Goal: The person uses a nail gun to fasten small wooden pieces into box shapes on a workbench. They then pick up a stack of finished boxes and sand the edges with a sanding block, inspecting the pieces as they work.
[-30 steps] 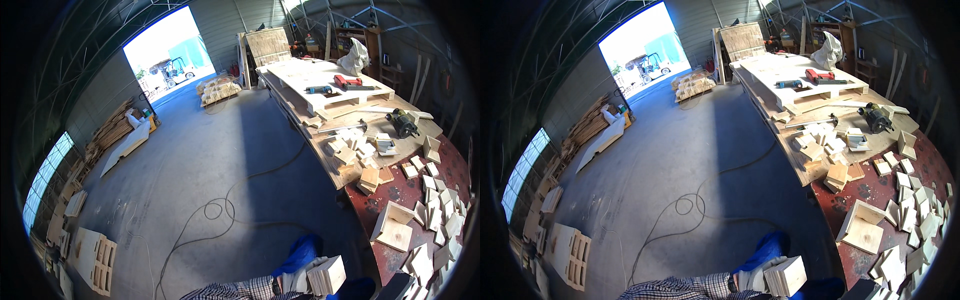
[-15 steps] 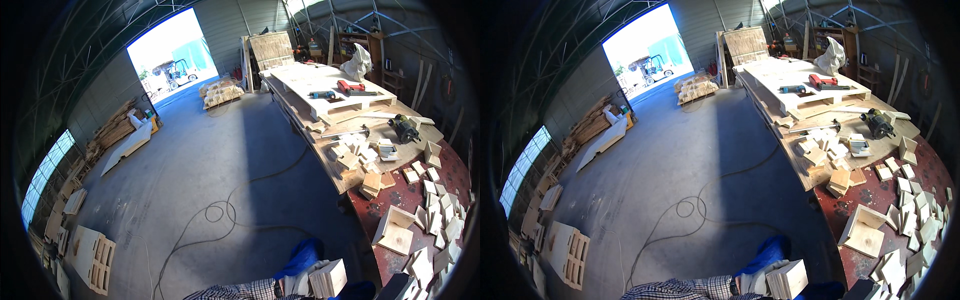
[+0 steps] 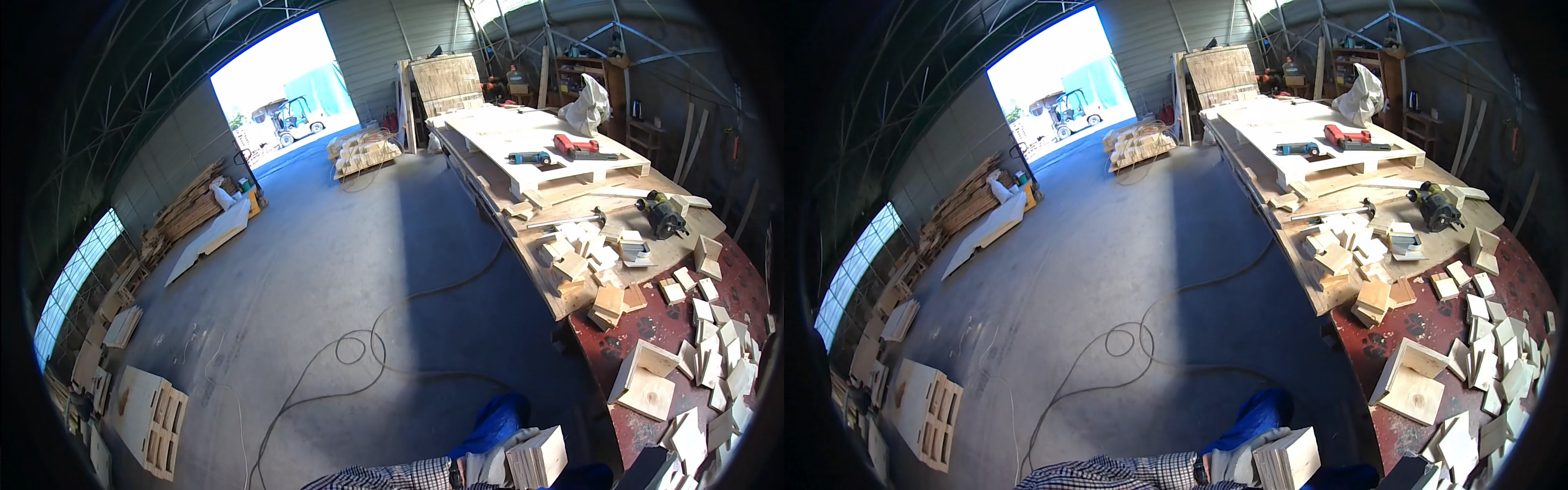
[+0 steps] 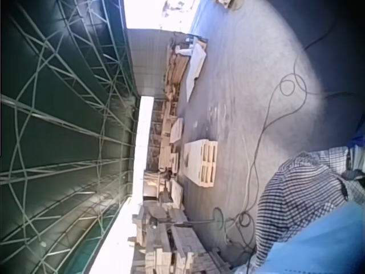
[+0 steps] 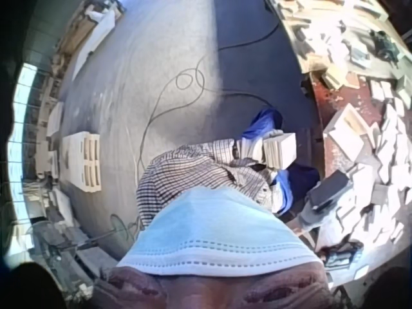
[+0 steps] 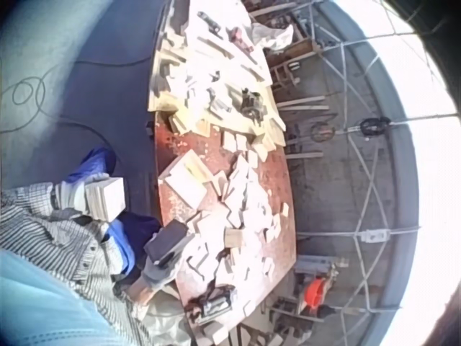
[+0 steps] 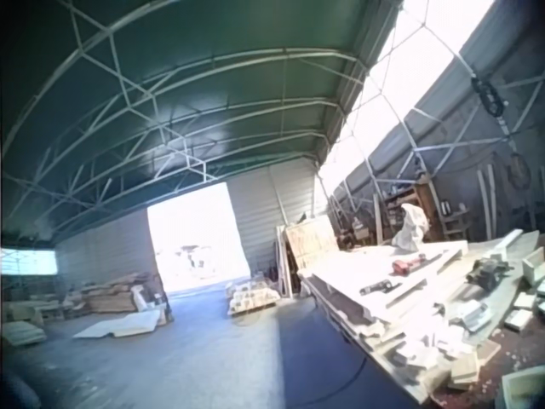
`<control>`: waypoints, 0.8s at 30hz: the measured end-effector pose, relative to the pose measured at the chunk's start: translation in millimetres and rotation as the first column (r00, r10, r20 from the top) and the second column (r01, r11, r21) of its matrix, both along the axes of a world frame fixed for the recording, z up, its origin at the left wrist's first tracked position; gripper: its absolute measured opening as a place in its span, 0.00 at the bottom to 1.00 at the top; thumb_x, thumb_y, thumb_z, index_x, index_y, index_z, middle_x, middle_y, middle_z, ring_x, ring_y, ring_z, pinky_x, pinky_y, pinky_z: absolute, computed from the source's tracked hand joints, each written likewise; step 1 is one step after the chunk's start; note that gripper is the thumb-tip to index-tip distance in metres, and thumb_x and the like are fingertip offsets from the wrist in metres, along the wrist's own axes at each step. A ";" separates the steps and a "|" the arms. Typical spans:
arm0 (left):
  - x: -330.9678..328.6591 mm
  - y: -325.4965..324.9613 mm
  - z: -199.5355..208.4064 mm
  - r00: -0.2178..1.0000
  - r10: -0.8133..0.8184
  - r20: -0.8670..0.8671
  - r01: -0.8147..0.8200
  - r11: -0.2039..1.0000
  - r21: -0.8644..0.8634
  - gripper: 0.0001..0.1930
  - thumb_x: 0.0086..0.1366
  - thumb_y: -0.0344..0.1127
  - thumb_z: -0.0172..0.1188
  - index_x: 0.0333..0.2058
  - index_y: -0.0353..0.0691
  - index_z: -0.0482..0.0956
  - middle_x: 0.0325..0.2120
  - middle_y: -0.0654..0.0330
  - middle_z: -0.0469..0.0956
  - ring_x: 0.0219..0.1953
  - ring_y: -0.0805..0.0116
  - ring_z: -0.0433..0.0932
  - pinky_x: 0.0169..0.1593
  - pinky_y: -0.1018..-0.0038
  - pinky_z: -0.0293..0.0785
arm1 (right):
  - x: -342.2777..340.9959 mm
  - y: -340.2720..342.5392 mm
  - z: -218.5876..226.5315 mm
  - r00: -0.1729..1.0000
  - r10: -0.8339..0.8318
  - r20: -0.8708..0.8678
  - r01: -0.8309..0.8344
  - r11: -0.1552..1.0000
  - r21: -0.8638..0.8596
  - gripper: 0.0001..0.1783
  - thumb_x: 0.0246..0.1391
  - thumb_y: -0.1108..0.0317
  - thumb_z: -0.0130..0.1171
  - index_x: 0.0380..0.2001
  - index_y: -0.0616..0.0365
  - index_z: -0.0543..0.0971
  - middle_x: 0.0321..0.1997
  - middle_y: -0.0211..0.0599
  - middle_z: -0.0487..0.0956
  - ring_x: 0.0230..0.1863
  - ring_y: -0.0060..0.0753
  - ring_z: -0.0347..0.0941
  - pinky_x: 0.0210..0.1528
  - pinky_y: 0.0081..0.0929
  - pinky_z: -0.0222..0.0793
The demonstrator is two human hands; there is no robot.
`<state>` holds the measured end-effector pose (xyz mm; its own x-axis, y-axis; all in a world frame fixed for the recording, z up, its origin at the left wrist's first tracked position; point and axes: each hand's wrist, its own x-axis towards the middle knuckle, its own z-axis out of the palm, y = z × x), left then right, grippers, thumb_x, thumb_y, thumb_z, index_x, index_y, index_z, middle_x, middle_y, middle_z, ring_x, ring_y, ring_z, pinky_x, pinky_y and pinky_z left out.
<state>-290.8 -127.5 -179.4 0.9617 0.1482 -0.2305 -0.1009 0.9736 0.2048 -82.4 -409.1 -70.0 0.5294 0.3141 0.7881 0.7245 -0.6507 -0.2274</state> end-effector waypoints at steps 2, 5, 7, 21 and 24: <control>0.0 0.0 -0.3 1.000 0.002 -0.003 -0.002 1.000 -0.001 0.34 0.78 0.39 0.59 0.76 0.53 0.53 0.76 0.59 0.56 0.73 0.64 0.67 0.73 0.58 0.72 | 0.4 -2.7 -2.0 1.000 0.001 -0.011 -0.001 1.000 0.002 0.45 0.37 0.48 0.88 0.52 0.69 0.84 0.43 0.53 0.88 0.40 0.52 0.87 0.45 0.44 0.84; -1.2 -0.4 -1.0 1.000 0.005 -0.005 -0.005 1.000 -0.003 0.33 0.79 0.40 0.58 0.76 0.53 0.53 0.75 0.59 0.57 0.73 0.64 0.67 0.73 0.58 0.72 | 0.7 -6.0 -4.6 1.000 0.004 -0.029 -0.004 1.000 0.000 0.44 0.39 0.48 0.87 0.54 0.69 0.83 0.45 0.54 0.88 0.42 0.53 0.87 0.46 0.45 0.84; -1.9 0.5 -0.4 1.000 0.009 -0.004 -0.009 1.000 -0.005 0.32 0.79 0.40 0.57 0.76 0.54 0.53 0.75 0.59 0.58 0.72 0.64 0.68 0.73 0.58 0.72 | 2.4 -8.4 -9.2 0.999 0.001 -0.040 -0.002 1.000 -0.008 0.44 0.40 0.49 0.87 0.54 0.69 0.83 0.45 0.54 0.88 0.43 0.54 0.87 0.47 0.45 0.84; -1.5 -4.4 -6.5 0.999 0.032 -0.004 -0.032 0.999 -0.014 0.28 0.81 0.42 0.53 0.75 0.54 0.56 0.74 0.60 0.60 0.70 0.65 0.70 0.73 0.58 0.72 | -1.4 -11.8 -5.2 0.995 0.041 -0.092 -0.037 0.999 0.039 0.45 0.41 0.52 0.86 0.58 0.69 0.81 0.49 0.56 0.87 0.47 0.58 0.86 0.51 0.48 0.83; -0.1 -7.2 -10.3 0.999 0.036 -0.003 -0.037 0.999 -0.021 0.27 0.82 0.42 0.53 0.74 0.55 0.56 0.73 0.60 0.61 0.70 0.65 0.70 0.73 0.58 0.72 | -5.4 -12.4 -3.0 0.991 0.056 -0.121 -0.047 0.996 0.072 0.45 0.41 0.52 0.86 0.58 0.69 0.81 0.49 0.56 0.87 0.47 0.58 0.86 0.51 0.48 0.83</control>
